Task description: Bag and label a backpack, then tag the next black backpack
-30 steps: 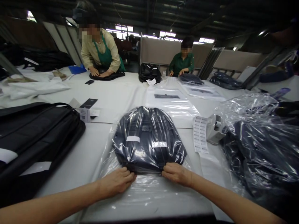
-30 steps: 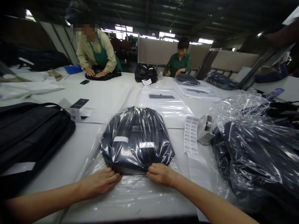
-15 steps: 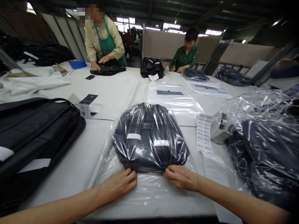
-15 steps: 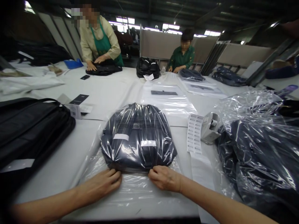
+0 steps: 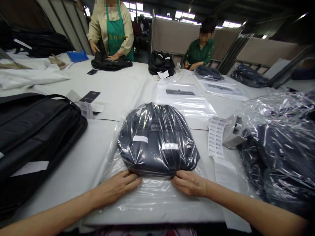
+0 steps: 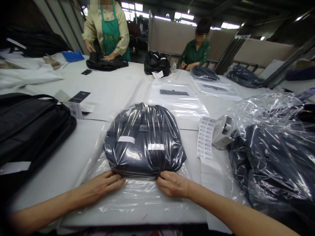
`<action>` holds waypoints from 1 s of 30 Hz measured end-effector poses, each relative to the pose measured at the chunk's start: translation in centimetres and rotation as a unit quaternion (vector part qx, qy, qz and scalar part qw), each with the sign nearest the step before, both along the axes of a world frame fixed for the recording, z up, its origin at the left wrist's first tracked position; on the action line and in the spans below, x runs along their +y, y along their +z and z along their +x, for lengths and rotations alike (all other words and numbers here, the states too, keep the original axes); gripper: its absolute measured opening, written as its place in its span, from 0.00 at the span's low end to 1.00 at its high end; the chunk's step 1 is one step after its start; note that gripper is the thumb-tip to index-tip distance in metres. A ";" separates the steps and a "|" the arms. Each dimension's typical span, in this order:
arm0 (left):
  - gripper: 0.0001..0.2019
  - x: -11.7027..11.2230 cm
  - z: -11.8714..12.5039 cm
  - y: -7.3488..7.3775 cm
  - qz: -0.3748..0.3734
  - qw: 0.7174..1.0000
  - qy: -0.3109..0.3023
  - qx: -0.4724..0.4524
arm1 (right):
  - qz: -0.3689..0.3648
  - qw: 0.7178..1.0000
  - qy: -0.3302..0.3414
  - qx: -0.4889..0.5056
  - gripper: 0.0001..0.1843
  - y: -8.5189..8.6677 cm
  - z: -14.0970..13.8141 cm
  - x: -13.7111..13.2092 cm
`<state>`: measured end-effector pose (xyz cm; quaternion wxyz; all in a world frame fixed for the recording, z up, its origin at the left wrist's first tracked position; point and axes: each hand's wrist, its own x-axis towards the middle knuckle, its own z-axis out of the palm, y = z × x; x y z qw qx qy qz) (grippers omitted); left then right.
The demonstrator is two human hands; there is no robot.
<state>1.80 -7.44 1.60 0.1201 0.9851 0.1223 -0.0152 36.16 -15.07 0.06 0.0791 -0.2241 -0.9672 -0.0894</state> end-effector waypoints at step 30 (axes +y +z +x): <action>0.15 -3.2 1.8 -0.7 0.002 0.958 0.275 0.084 | -0.155 0.977 -0.097 0.113 0.30 -0.3 0.4 -2.2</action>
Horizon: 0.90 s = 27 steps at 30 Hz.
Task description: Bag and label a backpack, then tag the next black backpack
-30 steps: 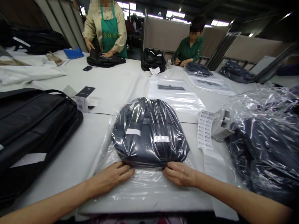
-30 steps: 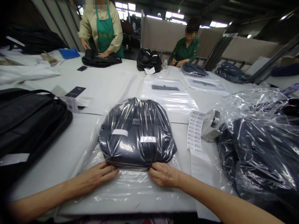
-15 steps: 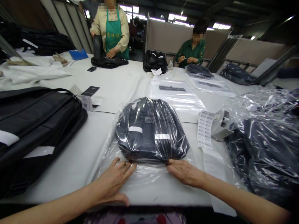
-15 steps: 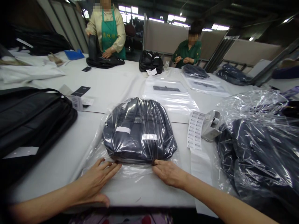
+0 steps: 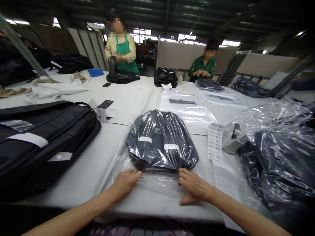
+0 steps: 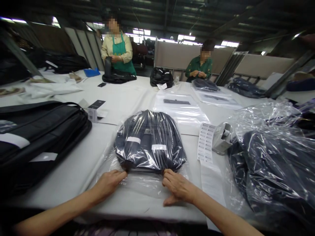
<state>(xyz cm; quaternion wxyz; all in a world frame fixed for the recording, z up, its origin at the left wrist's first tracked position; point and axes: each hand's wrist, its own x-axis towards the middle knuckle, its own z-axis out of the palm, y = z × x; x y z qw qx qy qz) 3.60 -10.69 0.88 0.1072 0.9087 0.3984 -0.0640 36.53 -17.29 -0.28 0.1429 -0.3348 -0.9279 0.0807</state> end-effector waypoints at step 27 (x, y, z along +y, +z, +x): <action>0.12 -0.1 -0.2 -1.0 -0.053 0.978 0.049 -0.195 | 0.051 0.994 -0.095 0.031 0.10 0.1 -0.8 -0.9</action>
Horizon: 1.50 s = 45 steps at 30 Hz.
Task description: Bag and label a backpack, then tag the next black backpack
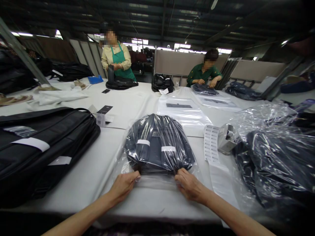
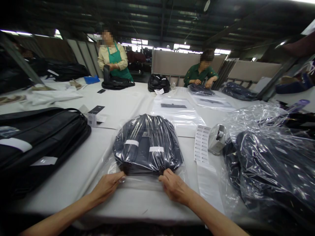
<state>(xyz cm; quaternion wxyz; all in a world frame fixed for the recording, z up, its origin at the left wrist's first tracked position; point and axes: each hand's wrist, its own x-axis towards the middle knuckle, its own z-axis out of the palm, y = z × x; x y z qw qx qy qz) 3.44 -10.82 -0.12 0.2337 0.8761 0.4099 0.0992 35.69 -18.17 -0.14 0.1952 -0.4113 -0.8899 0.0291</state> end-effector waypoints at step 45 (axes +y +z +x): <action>0.13 0.3 -2.1 -1.1 0.213 0.942 -0.234 0.113 | -0.033 0.992 0.103 -0.071 0.12 0.2 0.5 -1.1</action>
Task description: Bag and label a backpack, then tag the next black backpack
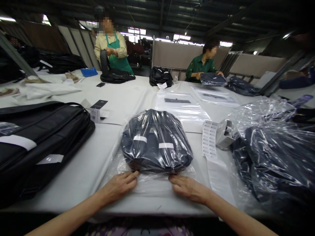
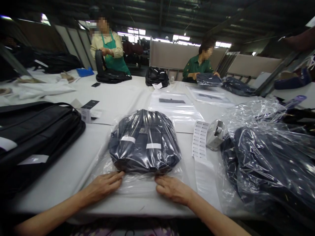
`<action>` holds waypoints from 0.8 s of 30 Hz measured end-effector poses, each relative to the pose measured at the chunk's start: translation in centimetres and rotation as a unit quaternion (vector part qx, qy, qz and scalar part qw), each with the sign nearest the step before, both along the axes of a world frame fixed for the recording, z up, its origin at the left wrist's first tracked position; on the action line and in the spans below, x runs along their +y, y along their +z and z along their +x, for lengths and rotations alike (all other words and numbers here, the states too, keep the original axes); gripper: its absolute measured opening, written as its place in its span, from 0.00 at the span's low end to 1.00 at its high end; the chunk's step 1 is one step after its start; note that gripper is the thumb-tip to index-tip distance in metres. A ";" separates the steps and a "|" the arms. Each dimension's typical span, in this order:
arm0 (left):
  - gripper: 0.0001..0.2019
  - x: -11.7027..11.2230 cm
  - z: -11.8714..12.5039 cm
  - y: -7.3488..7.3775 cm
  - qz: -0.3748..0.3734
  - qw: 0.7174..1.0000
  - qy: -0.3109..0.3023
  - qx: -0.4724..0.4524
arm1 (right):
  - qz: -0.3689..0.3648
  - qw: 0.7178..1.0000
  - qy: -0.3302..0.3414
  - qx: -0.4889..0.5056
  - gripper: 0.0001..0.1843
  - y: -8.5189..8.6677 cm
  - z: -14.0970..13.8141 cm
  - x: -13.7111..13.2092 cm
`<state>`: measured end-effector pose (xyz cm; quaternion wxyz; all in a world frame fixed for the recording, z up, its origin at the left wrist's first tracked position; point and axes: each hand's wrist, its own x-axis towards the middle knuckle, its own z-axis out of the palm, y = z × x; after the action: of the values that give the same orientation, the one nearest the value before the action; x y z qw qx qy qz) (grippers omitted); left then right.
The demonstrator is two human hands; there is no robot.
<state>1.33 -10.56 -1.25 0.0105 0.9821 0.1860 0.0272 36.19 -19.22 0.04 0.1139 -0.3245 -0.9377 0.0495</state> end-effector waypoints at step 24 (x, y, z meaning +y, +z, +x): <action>0.13 -0.5 0.3 2.4 0.212 0.971 0.029 -0.105 | 0.081 0.996 0.018 -0.046 0.13 3.2 -0.5 1.9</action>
<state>1.67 -11.05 1.16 -0.1793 0.9478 0.2022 0.1691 35.70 -17.32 3.26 0.0958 -0.2996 -0.9484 -0.0395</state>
